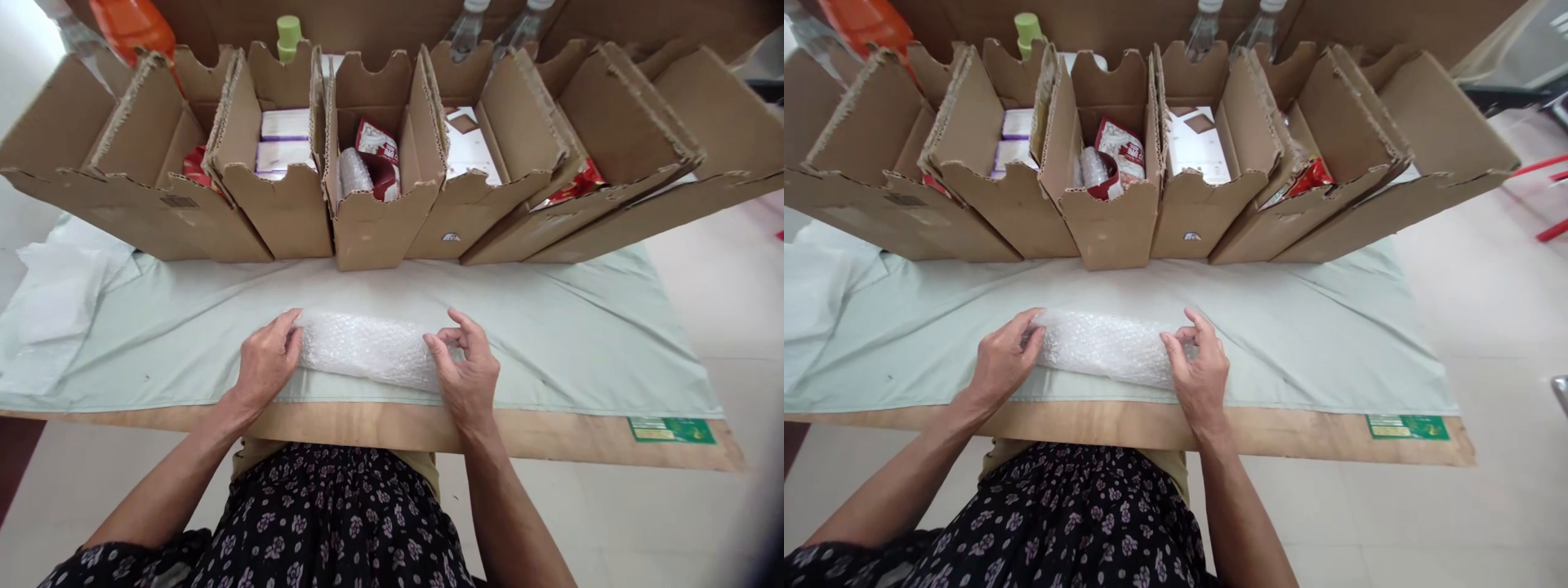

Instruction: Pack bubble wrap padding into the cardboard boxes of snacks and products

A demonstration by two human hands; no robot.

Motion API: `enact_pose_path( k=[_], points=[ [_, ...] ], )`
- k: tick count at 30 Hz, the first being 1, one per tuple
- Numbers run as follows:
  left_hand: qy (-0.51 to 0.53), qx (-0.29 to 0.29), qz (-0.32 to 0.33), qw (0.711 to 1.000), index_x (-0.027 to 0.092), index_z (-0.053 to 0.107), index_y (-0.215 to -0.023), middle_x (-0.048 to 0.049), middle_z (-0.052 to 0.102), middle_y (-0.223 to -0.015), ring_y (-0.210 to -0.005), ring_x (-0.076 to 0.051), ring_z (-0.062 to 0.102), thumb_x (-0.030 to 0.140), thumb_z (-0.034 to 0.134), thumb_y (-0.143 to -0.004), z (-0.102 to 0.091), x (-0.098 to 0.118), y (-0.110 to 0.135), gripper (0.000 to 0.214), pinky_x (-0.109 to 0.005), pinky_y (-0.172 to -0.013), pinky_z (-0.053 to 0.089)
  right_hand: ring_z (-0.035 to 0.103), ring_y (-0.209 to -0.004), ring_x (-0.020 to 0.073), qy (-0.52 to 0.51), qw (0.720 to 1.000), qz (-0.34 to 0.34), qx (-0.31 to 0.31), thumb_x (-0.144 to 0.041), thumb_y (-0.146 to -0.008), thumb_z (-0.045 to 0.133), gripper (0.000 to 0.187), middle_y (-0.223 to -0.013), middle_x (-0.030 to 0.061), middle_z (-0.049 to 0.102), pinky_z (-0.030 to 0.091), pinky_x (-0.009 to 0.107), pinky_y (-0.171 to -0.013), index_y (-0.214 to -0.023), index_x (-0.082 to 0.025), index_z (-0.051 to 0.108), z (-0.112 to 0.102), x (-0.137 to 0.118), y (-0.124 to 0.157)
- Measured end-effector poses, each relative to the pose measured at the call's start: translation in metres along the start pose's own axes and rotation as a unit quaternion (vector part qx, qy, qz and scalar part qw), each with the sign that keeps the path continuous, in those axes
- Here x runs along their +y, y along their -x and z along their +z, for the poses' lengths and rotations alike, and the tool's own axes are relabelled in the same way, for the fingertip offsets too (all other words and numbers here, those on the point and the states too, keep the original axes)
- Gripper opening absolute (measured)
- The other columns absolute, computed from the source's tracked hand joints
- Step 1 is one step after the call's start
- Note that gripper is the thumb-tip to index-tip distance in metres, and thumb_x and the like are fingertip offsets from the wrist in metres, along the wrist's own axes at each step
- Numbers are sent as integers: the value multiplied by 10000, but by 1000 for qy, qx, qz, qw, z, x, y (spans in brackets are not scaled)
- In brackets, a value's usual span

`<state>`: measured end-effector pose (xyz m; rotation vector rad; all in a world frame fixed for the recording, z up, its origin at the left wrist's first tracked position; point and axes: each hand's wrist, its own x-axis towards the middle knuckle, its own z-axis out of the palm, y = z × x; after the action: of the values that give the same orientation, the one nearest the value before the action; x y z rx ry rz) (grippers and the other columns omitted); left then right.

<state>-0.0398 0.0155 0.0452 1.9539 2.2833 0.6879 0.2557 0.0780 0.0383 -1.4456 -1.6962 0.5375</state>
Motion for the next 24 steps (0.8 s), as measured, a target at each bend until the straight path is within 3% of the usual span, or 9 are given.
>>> enact_pose_path(
  k=[4,11,15,17,20,22,24],
  points=[
    [-66,29,54,996,176,709,-1197,-70,820,-920,-730,-214,746,243,481,-1006,9,0,-2,305,-302,-726,542,681,-883,233,19,996,37,-83,-512,-925,685,651,-1002,65,738,549,396,-824,-1477,-216,506,-3,7,3],
    [-101,51,82,990,153,712,-1176,-70,792,-831,-701,-230,718,212,481,-1030,14,-2,-4,280,-337,-738,513,635,-793,202,126,990,-60,-18,-316,-1024,579,377,-890,36,726,505,395,-865,-1389,-225,597,10,11,10],
    [-103,36,58,992,146,693,-1215,-80,758,-825,-747,-249,709,242,490,-1033,14,-7,-3,289,-369,-772,511,656,-861,249,205,972,-111,-38,-341,-1038,573,342,-960,83,746,466,414,-822,-1342,-192,626,11,20,0],
    [-97,39,45,994,138,647,-1299,-122,753,-949,-862,-277,715,305,531,-1033,9,-5,-1,335,-396,-814,521,667,-980,288,238,963,-128,-12,-365,-1031,590,360,-1120,127,738,466,432,-843,-1350,-200,613,1,18,-1],
    [-79,66,58,993,157,492,-1492,-223,644,-1329,-1200,-367,642,363,600,-1010,-5,9,9,535,-490,-974,510,661,-1141,314,229,960,-161,16,-290,-1025,600,411,-1305,143,684,494,462,-919,-1431,-261,544,-14,1,9],
    [-63,32,112,991,229,372,-1584,-223,469,-1569,-1436,-408,476,360,611,-1003,-10,21,19,642,-572,-1130,417,640,-1233,311,196,959,-200,-47,-243,-1023,585,462,-1381,142,656,511,475,-971,-1476,-283,503,-14,-15,20],
    [-55,-52,178,981,288,350,-1598,-172,367,-1673,-1551,-409,332,366,594,-1010,-8,30,29,642,-636,-1238,265,593,-1334,303,177,939,-253,-151,-262,-1034,565,437,-1463,131,618,507,478,-1030,-1468,-270,519,-6,-25,31]
  ],
)
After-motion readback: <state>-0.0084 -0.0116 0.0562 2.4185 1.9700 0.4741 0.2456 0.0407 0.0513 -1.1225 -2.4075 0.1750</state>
